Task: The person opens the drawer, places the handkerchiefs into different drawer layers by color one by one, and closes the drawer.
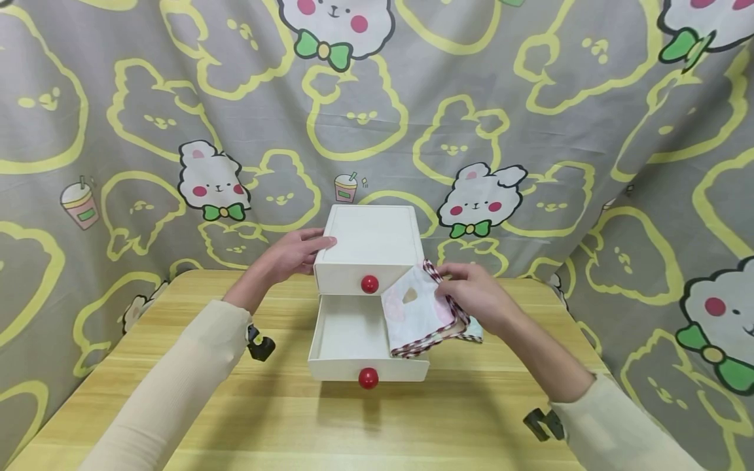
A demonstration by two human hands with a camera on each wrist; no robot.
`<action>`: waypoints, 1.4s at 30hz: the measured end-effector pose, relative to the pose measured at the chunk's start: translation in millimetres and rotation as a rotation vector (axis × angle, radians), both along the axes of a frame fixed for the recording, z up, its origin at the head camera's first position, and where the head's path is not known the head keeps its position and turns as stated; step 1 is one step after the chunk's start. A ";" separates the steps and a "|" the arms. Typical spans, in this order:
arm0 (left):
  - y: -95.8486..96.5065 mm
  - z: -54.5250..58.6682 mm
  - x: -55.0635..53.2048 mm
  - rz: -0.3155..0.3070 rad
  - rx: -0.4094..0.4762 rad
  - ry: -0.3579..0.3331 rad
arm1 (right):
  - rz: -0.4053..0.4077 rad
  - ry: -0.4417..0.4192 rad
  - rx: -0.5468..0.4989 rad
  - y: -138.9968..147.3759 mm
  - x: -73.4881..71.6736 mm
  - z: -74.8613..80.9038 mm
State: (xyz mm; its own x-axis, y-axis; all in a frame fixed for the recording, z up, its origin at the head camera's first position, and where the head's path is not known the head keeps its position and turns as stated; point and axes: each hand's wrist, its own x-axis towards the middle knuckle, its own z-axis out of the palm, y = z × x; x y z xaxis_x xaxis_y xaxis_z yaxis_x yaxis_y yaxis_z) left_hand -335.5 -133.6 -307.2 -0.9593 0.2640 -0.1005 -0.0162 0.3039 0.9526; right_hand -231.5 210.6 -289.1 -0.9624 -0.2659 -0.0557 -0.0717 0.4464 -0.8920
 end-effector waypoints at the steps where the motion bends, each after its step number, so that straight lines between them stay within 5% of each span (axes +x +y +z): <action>1: 0.2 -0.1 -0.1 -0.005 0.000 0.003 | 0.002 -0.007 0.002 -0.1 0.0 -1.3; 20: 1.1 -1.2 -0.1 -0.003 0.015 -0.008 | 0.052 -0.051 0.072 -2.4 -0.3 -15.4; 28: 1.7 1.1 0.9 -0.010 0.016 -0.008 | 0.223 -0.224 0.005 16.2 -4.2 -9.5; 34: 2.1 1.9 1.5 -0.009 0.019 -0.015 | 0.280 -0.319 0.002 24.7 -5.9 -10.4; 42: 2.4 1.2 1.7 -0.002 0.018 -0.019 | 0.325 -0.365 -0.149 22.7 -11.9 -19.6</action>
